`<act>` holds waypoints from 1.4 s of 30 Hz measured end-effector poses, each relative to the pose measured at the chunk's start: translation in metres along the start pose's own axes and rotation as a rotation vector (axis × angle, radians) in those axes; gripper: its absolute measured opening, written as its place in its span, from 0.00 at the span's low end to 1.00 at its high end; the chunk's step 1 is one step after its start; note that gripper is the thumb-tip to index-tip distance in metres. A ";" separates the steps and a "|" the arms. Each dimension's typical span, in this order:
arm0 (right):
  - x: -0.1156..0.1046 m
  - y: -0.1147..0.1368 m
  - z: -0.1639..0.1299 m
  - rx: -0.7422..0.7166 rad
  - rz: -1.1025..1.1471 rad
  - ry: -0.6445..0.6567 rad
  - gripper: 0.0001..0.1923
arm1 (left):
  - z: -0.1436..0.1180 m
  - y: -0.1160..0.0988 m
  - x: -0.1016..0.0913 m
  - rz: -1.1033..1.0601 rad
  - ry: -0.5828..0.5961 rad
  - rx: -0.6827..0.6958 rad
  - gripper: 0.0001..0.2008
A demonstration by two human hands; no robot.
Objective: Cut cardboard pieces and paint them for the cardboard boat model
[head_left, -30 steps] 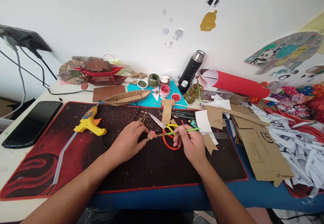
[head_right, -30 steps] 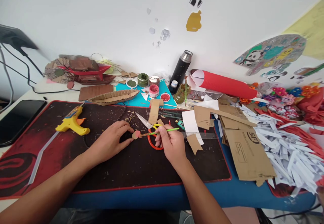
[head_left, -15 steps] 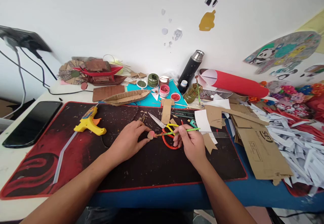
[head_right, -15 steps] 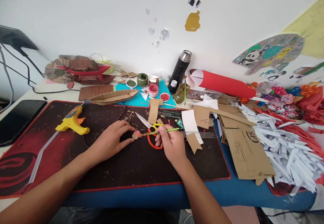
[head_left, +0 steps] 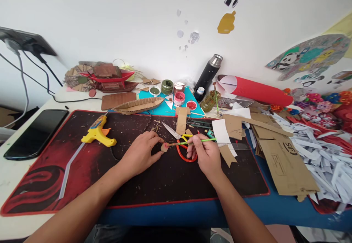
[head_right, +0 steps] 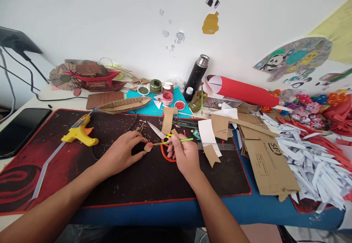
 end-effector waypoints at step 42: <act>-0.003 -0.006 0.002 0.049 0.057 -0.020 0.28 | 0.000 0.002 0.000 -0.028 -0.009 -0.021 0.09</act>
Point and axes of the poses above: each hand's wrist, its own z-axis towards the middle knuckle, its own x-axis out of the palm, y = z × x, the point moved 9 cm from there along z, towards the middle knuckle, and after that the axes turned 7 degrees about x, right-handed, at the moved point
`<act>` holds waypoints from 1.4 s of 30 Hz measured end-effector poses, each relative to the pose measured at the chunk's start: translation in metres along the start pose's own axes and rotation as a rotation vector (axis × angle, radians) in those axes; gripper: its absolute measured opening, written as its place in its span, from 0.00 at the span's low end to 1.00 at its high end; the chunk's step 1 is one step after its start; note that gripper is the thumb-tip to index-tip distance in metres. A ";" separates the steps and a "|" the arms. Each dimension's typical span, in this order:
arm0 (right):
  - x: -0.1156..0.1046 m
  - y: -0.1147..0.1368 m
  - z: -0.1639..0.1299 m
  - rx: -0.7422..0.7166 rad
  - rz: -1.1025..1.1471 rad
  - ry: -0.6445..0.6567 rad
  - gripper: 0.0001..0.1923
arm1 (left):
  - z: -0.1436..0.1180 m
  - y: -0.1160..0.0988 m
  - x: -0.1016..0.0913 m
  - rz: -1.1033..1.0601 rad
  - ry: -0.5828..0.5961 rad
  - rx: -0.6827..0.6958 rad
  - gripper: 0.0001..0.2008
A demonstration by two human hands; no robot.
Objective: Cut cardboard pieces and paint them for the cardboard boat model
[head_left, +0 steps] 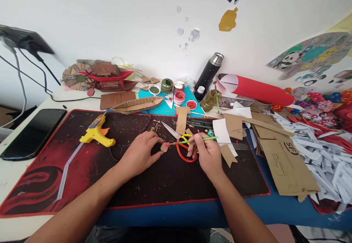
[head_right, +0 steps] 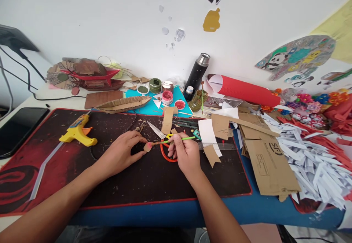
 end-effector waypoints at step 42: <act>-0.015 0.004 -0.011 -0.012 0.030 -0.021 0.29 | 0.002 -0.004 -0.015 0.046 0.071 0.051 0.20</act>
Point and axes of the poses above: each hand's wrist, its own z-axis towards the middle knuckle, its own x-axis out of the palm, y = z × x, the point moved 9 cm from there along z, towards the middle knuckle, and after that the axes turned 7 degrees about x, right-handed, at the moved point
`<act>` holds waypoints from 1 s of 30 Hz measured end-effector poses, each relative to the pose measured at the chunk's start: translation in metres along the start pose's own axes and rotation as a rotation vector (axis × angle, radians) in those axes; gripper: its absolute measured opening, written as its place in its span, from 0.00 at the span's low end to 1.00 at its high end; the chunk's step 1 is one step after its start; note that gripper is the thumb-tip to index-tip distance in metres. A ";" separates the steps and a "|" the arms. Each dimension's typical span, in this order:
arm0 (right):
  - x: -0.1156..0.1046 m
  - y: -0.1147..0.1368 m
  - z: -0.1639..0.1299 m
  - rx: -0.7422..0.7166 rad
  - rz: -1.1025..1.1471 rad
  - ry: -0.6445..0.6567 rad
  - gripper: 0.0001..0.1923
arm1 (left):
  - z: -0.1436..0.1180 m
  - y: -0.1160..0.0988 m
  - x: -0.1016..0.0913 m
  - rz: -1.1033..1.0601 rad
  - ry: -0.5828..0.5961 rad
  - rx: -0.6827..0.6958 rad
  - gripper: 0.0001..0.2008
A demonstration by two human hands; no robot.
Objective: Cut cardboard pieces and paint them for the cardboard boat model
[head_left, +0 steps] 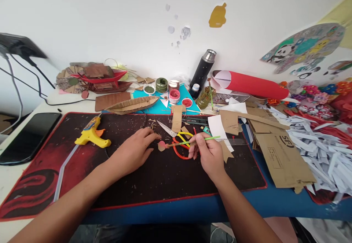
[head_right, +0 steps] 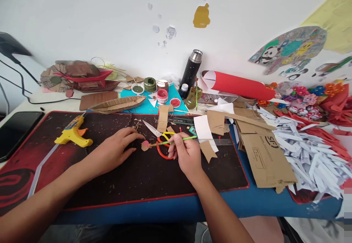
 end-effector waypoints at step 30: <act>0.003 -0.004 -0.002 -0.009 0.031 0.017 0.26 | 0.035 0.000 0.007 -0.141 0.235 0.114 0.11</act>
Point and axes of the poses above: each hand's wrist, its own z-axis towards the middle knuckle, its own x-axis out of the palm, y = z × x, the point moved 9 cm from there along z, towards the middle knuckle, and after that the axes turned 7 degrees about x, right-handed, at the moved point
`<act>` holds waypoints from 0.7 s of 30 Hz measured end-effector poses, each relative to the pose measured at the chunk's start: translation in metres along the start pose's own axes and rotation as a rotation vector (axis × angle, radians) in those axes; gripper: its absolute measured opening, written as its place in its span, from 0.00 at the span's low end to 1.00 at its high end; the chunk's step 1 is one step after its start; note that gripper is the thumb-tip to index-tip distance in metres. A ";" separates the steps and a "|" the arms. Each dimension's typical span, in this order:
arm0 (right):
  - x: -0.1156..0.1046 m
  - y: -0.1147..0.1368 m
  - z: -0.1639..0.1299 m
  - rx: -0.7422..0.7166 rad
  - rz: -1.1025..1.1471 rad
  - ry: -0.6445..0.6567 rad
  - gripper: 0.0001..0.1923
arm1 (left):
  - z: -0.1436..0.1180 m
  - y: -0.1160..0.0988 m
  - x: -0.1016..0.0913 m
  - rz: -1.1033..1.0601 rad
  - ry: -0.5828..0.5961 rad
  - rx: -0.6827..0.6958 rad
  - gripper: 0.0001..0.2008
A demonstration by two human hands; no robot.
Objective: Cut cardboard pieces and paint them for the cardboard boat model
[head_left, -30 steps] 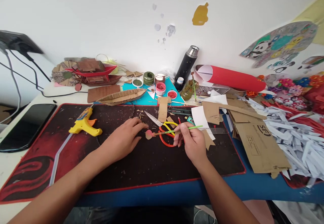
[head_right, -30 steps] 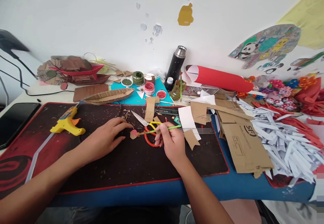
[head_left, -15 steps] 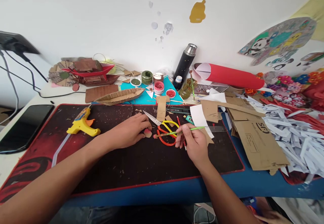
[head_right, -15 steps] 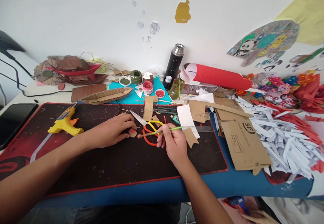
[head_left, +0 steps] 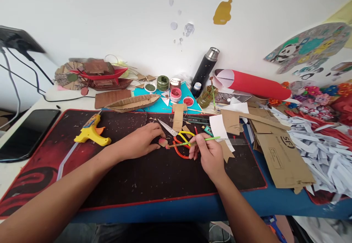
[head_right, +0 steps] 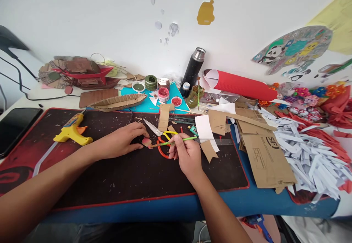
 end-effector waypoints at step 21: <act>-0.002 0.001 0.000 0.001 -0.022 -0.004 0.27 | -0.001 0.006 0.002 -0.045 -0.041 0.042 0.08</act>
Point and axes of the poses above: each hand's wrist, its own z-axis towards the middle knuckle, its own x-axis out of the palm, y = z × x, the point moved 9 cm from there along z, towards the middle knuckle, and after that the axes turned 7 degrees about x, right-handed, at the moved point
